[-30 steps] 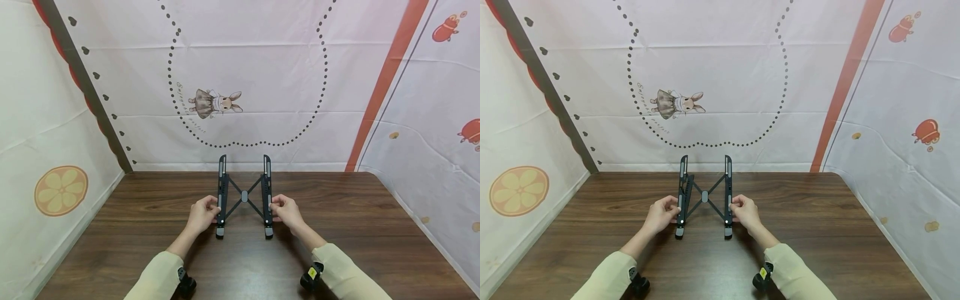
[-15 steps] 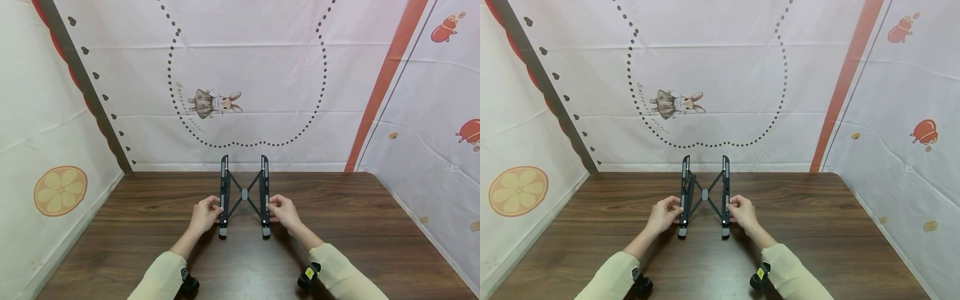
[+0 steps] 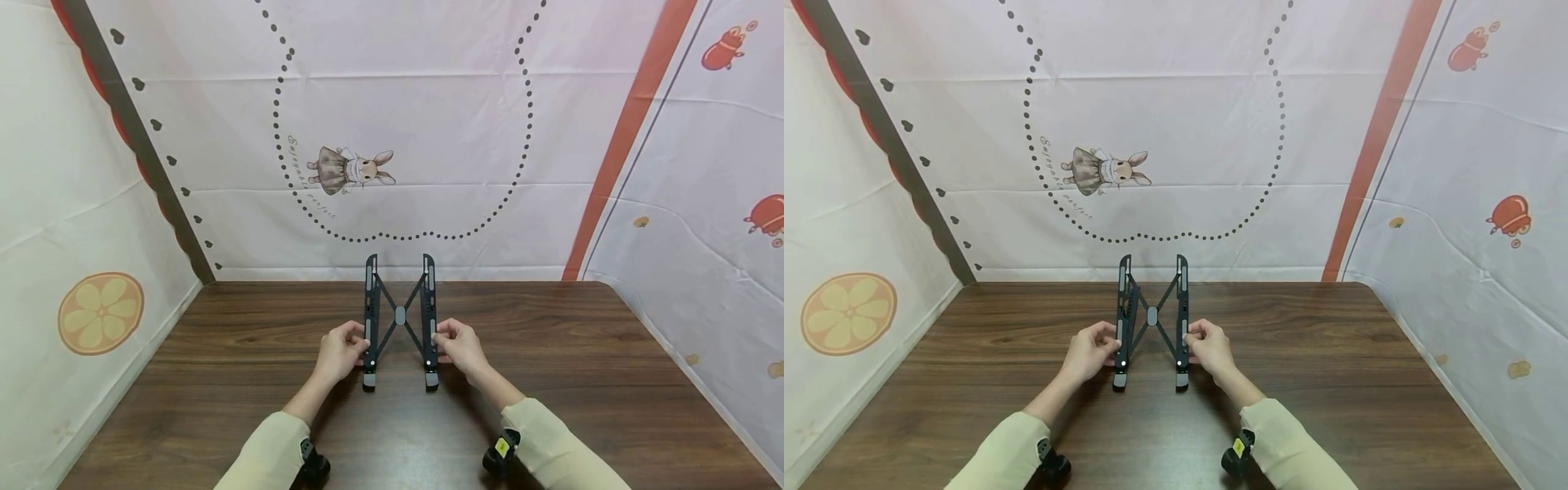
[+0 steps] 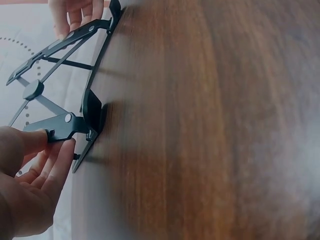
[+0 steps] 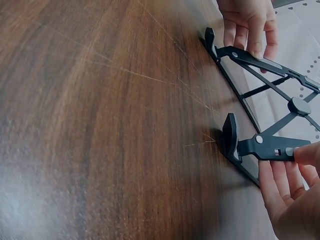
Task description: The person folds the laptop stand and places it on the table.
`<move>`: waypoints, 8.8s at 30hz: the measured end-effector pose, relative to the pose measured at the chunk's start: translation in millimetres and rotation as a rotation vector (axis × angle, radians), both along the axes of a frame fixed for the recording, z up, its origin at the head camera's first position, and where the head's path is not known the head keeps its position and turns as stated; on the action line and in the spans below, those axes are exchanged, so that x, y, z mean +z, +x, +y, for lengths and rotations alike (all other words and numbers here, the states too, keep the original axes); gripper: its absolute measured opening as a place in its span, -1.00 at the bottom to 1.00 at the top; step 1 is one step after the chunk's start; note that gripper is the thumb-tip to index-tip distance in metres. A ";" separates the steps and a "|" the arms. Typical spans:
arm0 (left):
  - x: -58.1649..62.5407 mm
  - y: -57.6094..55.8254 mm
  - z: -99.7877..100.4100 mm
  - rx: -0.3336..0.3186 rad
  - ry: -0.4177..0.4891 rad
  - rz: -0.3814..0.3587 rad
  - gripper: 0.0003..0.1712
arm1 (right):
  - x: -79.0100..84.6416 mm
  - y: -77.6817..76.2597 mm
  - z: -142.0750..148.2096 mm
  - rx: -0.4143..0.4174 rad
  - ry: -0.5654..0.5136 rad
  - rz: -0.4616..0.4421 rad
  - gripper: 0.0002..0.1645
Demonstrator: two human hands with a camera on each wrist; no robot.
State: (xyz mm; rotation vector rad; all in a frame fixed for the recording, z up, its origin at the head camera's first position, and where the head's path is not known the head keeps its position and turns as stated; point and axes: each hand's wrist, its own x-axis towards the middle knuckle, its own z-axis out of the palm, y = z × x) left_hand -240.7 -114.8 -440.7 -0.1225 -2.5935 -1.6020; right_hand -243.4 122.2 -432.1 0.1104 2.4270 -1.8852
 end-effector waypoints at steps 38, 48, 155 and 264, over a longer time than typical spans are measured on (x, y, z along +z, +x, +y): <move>-1.7 0.8 13.4 -0.005 0.009 0.015 -0.76 | 0.2 1.3 -15.7 0.055 -0.004 0.018 -0.79; -2.0 1.4 16.5 -0.003 0.011 0.002 -0.77 | 2.5 2.2 -19.0 0.050 -0.007 0.004 -0.81; 2.3 10.7 57.7 0.038 -0.074 0.032 -0.86 | -3.3 4.5 -21.4 0.117 0.015 0.049 -0.85; 2.0 37.9 38.3 -0.063 -0.533 0.065 -0.26 | -5.2 2.2 0.0 0.164 0.167 0.143 -0.73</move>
